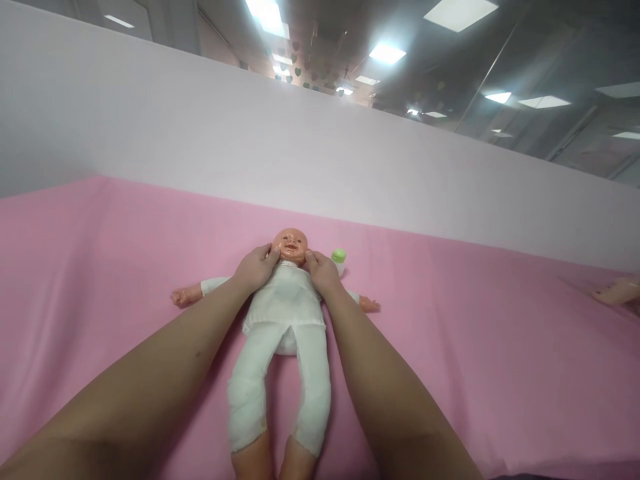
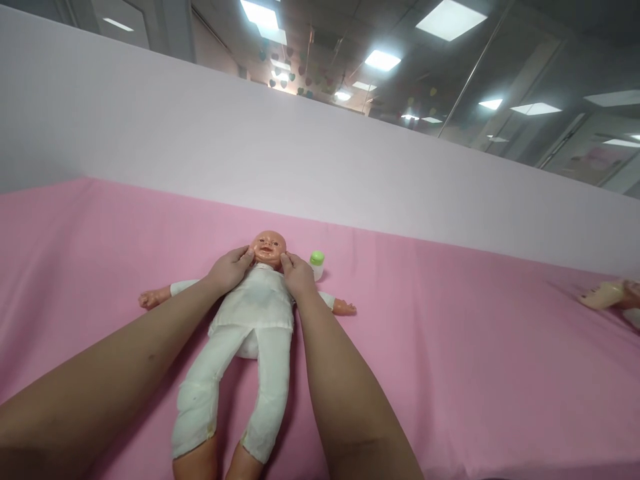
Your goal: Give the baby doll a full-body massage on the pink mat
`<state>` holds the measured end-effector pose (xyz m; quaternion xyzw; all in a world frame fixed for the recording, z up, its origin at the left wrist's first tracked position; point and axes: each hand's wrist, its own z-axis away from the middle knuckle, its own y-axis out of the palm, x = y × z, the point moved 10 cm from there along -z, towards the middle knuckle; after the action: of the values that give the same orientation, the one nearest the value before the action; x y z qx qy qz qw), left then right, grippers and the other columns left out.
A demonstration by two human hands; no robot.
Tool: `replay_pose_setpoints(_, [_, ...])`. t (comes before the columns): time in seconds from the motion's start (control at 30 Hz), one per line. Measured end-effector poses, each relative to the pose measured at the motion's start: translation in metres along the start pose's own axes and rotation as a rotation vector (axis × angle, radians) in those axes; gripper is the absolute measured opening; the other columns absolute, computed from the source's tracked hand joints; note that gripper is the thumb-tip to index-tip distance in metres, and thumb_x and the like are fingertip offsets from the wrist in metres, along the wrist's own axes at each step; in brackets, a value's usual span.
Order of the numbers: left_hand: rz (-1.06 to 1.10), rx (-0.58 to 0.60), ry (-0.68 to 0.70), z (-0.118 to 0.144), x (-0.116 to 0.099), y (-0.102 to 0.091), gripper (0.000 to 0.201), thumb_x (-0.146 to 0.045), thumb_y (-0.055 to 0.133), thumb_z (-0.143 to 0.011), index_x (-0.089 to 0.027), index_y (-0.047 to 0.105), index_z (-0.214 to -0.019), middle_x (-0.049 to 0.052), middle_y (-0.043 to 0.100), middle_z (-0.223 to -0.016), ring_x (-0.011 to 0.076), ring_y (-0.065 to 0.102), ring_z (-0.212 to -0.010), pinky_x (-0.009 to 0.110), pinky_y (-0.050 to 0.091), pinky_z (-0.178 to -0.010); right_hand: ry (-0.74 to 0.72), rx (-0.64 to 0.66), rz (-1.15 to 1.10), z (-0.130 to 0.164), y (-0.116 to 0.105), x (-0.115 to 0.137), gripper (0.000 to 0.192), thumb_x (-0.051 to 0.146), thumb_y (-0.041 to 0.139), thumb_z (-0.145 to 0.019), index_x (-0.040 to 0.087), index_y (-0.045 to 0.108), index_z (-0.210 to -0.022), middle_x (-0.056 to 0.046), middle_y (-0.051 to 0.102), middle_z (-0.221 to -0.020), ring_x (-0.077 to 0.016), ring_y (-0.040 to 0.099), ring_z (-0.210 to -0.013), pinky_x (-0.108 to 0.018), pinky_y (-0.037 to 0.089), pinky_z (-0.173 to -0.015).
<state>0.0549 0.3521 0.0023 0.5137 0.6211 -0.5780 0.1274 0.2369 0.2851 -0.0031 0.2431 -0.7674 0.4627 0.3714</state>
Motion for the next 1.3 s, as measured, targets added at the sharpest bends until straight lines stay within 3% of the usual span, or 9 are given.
replay_pose_setpoints(0.13, [-0.023,0.035,-0.017,0.003,-0.005,0.002,0.054,-0.066,0.050,-0.090,-0.022,0.068,-0.115,0.008,0.075,-0.113,0.0286,0.069,-0.100,0.036,0.050,-0.083,0.031,-0.004,0.078,0.004,0.002,0.004,0.050,0.062,0.053,-0.094,0.022,0.068,-0.122,-0.008,0.074,-0.116,-0.0249,0.068,-0.110,-0.039,0.049,-0.100])
replay_pose_setpoints(0.33, [-0.064,0.027,0.000,0.003,-0.007,0.003,0.051,-0.063,0.060,-0.084,-0.023,0.067,-0.116,0.009,0.074,-0.115,0.0288,0.069,-0.100,0.036,0.050,-0.081,0.047,-0.035,0.157,0.007,0.001,0.011,0.093,0.073,0.074,-0.072,0.021,0.047,-0.145,-0.011,0.071,-0.122,-0.0275,0.068,-0.109,-0.038,0.051,-0.095])
replay_pose_setpoints(0.6, [-0.066,0.026,0.015,0.002,-0.005,0.003,0.045,-0.058,0.047,-0.094,-0.024,0.067,-0.117,0.008,0.074,-0.116,0.0277,0.068,-0.101,0.036,0.050,-0.083,0.074,-0.007,0.178,0.005,0.003,0.002,0.055,0.063,0.066,-0.086,0.020,0.061,-0.119,-0.011,0.074,-0.108,-0.0262,0.068,-0.106,-0.037,0.050,-0.093])
replay_pose_setpoints(0.73, [-0.084,0.017,-0.019,0.000,0.002,0.002,0.048,-0.055,0.043,-0.095,-0.021,0.066,-0.119,0.012,0.074,-0.114,0.0297,0.067,-0.101,0.039,0.050,-0.085,0.092,-0.001,0.030,0.001,0.004,-0.007,0.041,0.056,0.061,-0.092,0.022,0.063,-0.115,-0.007,0.076,-0.106,-0.0221,0.070,-0.101,-0.035,0.052,-0.090])
replay_pose_setpoints(0.9, [-0.024,0.001,0.001,-0.003,0.005,0.004,0.049,-0.051,0.033,-0.100,-0.021,0.065,-0.122,0.012,0.072,-0.122,0.0293,0.065,-0.112,0.042,0.047,-0.097,0.095,-0.007,-0.049,-0.002,0.003,-0.015,0.038,0.052,0.048,-0.099,0.021,0.066,-0.109,-0.006,0.076,-0.103,-0.0194,0.071,-0.096,-0.033,0.054,-0.087])
replay_pose_setpoints(1.07, [0.014,-0.016,0.004,-0.001,0.002,0.002,0.052,-0.051,0.027,-0.102,-0.021,0.068,-0.115,0.010,0.073,-0.119,0.0284,0.066,-0.109,0.042,0.048,-0.097,0.095,-0.032,-0.042,0.001,0.001,-0.011,0.053,0.058,0.053,-0.095,0.021,0.058,-0.132,-0.010,0.072,-0.123,-0.0217,0.067,-0.114,-0.036,0.049,-0.101])
replay_pose_setpoints(1.2, [0.008,0.030,-0.015,0.003,-0.003,0.004,0.051,-0.064,0.051,-0.091,-0.024,0.067,-0.118,0.007,0.075,-0.113,0.0289,0.069,-0.101,0.038,0.051,-0.085,0.086,-0.004,0.027,0.005,0.004,0.000,0.089,0.070,0.074,-0.074,0.021,0.048,-0.144,-0.013,0.070,-0.125,-0.0261,0.068,-0.113,-0.038,0.051,-0.098])
replay_pose_setpoints(1.3, [-0.025,0.017,-0.035,0.005,-0.004,0.002,0.051,-0.063,0.064,-0.083,-0.025,0.067,-0.117,0.006,0.076,-0.109,0.0288,0.070,-0.097,0.035,0.051,-0.079,0.073,-0.013,0.088,0.007,0.002,0.007,0.094,0.074,0.078,-0.066,0.022,0.051,-0.140,-0.012,0.072,-0.121,-0.0272,0.069,-0.108,-0.039,0.052,-0.094])
